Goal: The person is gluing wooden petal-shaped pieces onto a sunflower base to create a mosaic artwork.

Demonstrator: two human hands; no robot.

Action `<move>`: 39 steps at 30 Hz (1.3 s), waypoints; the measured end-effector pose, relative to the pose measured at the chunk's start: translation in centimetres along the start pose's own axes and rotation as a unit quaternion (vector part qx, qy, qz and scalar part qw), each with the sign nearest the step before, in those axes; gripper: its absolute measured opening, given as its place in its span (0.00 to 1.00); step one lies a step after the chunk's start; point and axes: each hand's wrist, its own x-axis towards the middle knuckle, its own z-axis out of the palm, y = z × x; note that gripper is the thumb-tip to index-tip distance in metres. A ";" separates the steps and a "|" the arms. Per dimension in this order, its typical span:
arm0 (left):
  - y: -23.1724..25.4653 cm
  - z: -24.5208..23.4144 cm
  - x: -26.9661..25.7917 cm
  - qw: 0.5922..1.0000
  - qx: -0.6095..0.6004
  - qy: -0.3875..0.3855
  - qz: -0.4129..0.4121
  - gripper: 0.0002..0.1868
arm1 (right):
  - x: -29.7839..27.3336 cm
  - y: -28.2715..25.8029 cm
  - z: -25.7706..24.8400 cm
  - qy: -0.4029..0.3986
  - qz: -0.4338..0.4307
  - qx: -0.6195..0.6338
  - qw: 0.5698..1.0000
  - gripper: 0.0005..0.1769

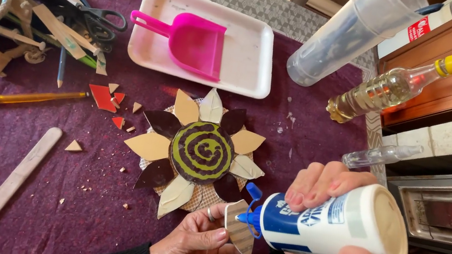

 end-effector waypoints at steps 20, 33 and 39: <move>-0.1 -0.7 0.0 1.000 0.011 0.001 -0.007 0.31 | 1.3 -3.8 1.4 -0.065 -0.014 -0.179 0.982 0.31; 0.3 0.0 0.0 0.999 0.037 0.001 -0.015 0.35 | 0.9 -1.9 1.5 0.015 0.003 -0.038 0.999 0.25; 0.3 0.2 0.0 0.999 0.039 0.002 -0.017 0.34 | 0.9 -0.2 0.3 -0.017 -0.007 -0.031 0.999 0.29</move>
